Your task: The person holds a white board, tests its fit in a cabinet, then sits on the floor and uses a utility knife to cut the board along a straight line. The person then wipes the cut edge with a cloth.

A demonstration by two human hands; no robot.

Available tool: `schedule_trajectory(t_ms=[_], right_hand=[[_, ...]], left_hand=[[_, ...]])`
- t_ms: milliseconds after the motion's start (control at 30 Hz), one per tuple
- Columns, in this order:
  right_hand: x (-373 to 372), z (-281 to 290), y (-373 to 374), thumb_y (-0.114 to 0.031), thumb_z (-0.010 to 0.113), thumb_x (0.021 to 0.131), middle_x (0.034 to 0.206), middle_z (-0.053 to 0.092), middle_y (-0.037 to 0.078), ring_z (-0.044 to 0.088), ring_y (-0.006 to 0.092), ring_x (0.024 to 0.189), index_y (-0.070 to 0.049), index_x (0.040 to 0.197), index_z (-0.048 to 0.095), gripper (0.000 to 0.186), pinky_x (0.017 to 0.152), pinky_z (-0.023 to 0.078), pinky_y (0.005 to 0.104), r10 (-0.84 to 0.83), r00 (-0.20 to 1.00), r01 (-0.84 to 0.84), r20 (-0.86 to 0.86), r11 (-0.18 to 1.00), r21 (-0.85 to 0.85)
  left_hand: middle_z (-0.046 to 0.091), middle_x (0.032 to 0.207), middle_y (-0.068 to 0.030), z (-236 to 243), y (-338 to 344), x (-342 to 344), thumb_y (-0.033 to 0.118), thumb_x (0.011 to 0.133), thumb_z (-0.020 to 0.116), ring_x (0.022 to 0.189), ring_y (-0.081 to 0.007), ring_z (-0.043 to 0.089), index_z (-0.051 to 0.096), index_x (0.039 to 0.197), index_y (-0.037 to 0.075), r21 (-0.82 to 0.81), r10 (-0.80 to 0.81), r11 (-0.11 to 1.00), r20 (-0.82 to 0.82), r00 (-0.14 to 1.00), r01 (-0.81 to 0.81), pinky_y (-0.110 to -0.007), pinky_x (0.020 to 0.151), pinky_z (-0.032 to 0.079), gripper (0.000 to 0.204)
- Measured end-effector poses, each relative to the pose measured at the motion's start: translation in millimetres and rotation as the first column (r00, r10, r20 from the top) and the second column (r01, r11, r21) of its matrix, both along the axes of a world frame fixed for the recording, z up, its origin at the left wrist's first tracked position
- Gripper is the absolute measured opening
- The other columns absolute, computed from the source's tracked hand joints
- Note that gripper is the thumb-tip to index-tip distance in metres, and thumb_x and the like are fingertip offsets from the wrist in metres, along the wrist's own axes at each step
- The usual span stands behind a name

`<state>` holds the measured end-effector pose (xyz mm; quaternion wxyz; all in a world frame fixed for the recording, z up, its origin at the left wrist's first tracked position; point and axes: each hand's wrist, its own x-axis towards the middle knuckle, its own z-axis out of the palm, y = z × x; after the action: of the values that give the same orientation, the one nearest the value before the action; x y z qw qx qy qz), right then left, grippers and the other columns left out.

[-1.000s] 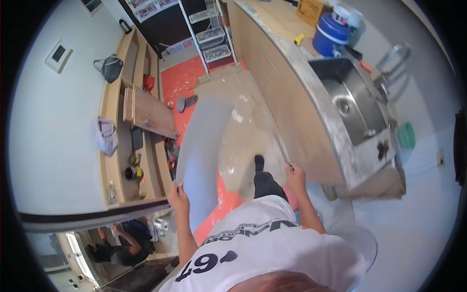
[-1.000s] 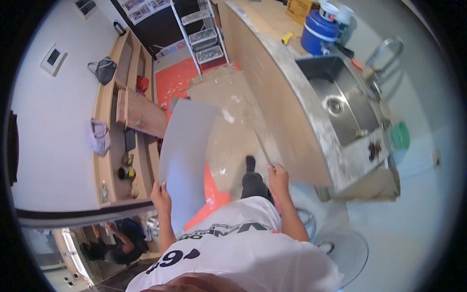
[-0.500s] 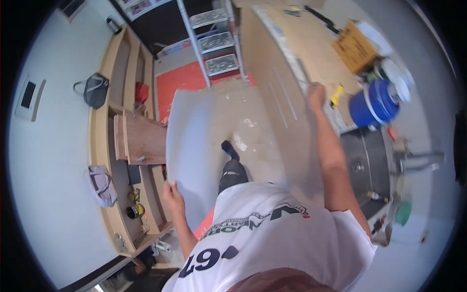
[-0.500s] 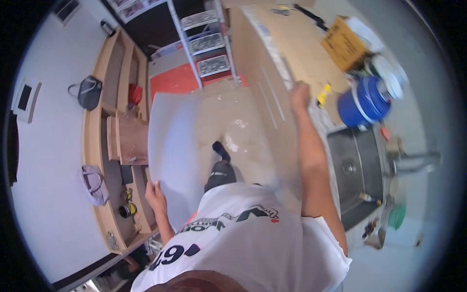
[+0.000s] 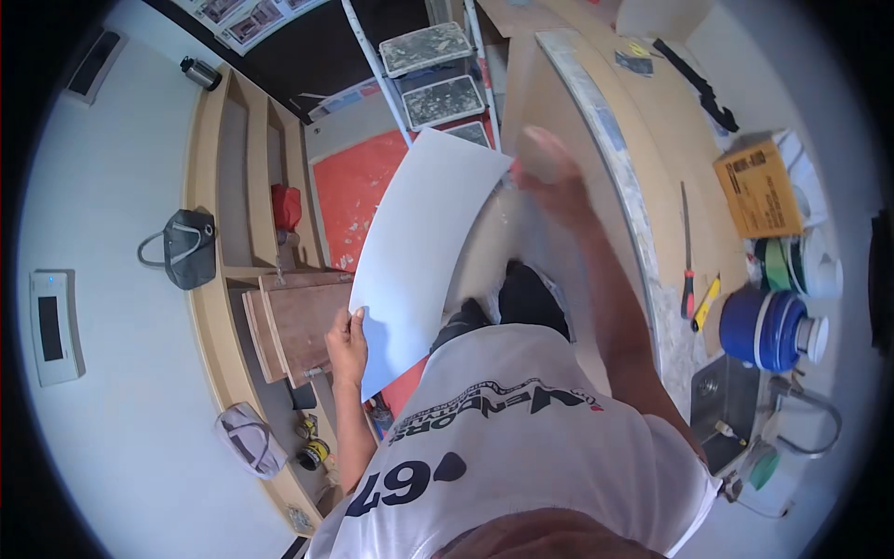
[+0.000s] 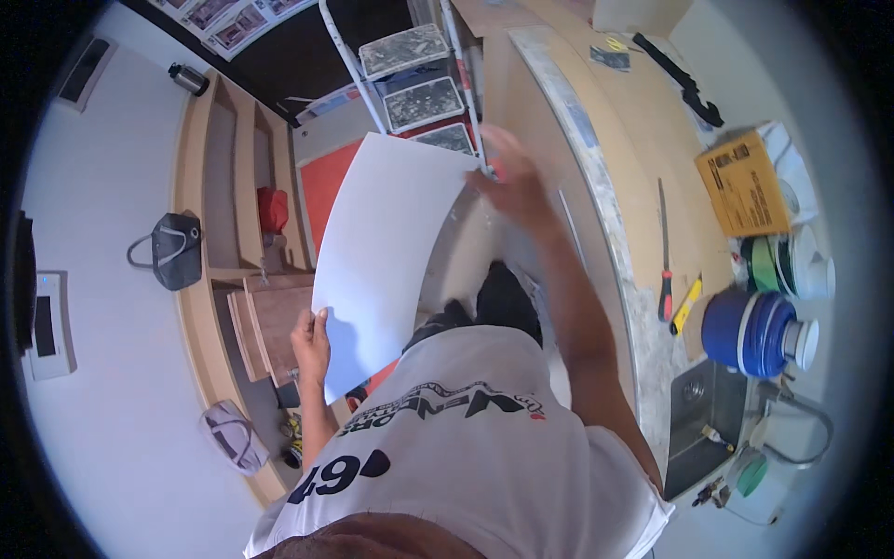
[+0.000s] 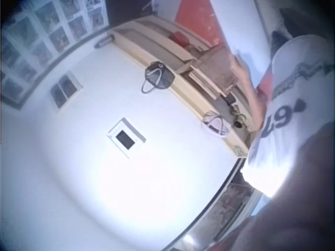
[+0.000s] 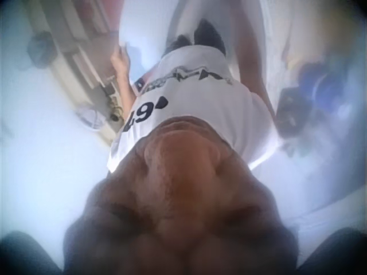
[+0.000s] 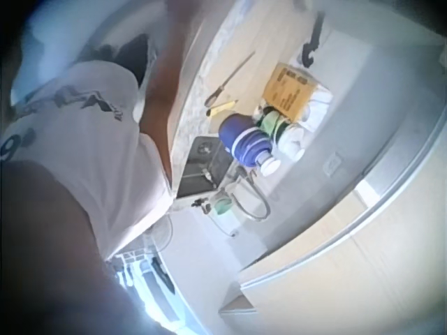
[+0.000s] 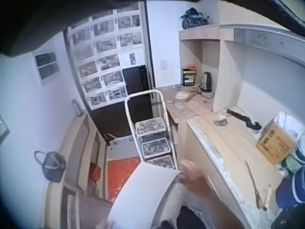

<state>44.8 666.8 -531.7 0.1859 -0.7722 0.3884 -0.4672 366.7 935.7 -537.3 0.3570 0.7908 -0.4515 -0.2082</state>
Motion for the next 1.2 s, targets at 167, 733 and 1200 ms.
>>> schedule_trajectory(t_ms=[167, 733, 1200], right_hand=[[81.6, 15.1, -91.2, -0.012, 0.074, 0.081, 0.106, 0.066, 0.014, 0.062, 0.0276, 0.104, -0.001, 0.117, 0.062, 0.039, 0.093, 0.047, 0.0376, 0.305, 0.933, -0.353, 0.193, 0.881, 0.314], [52.5, 31.8, -279.6, -0.013, 0.076, 0.076, 0.114, 0.062, 0.013, 0.055, 0.0292, 0.114, -0.005, 0.113, 0.065, 0.039, 0.099, 0.043, 0.0378, 0.495, 0.864, -0.503, 0.092, 0.86, 0.089], [-247.5, -95.0, -380.6, -0.022, 0.068, 0.085, 0.12, 0.063, 0.022, 0.061, 0.0323, 0.112, -0.001, 0.126, 0.059, 0.047, 0.096, 0.047, 0.0366, -0.482, 0.846, 0.531, -0.227, 0.803, 0.272]], left_hand=[[0.045, 0.061, -0.0132, -3.6, -48.4, 19.3, 0.016, 0.093, 0.064, 0.059, -0.0123, 0.035, 0.059, 0.088, -0.003, -0.004, 0.005, 1.0, 0.06, 0.998, -0.005, -0.032, 0.052, 0.037, 0.02], [0.07, 0.086, -0.0027, 67.3, -344.0, -45.2, 0.015, 0.092, 0.068, 0.08, -0.009, 0.06, 0.07, 0.101, -0.004, 0.094, -0.053, 0.994, -0.085, 0.995, 0.06, -0.026, 0.072, 0.049, 0.021], [0.068, 0.087, -0.0031, 68.4, -373.4, -14.7, 0.025, 0.095, 0.066, 0.079, -0.0082, 0.057, 0.066, 0.102, -0.004, -0.223, 0.127, 0.952, -0.34, 0.932, -0.21, -0.025, 0.07, 0.048, 0.03]])
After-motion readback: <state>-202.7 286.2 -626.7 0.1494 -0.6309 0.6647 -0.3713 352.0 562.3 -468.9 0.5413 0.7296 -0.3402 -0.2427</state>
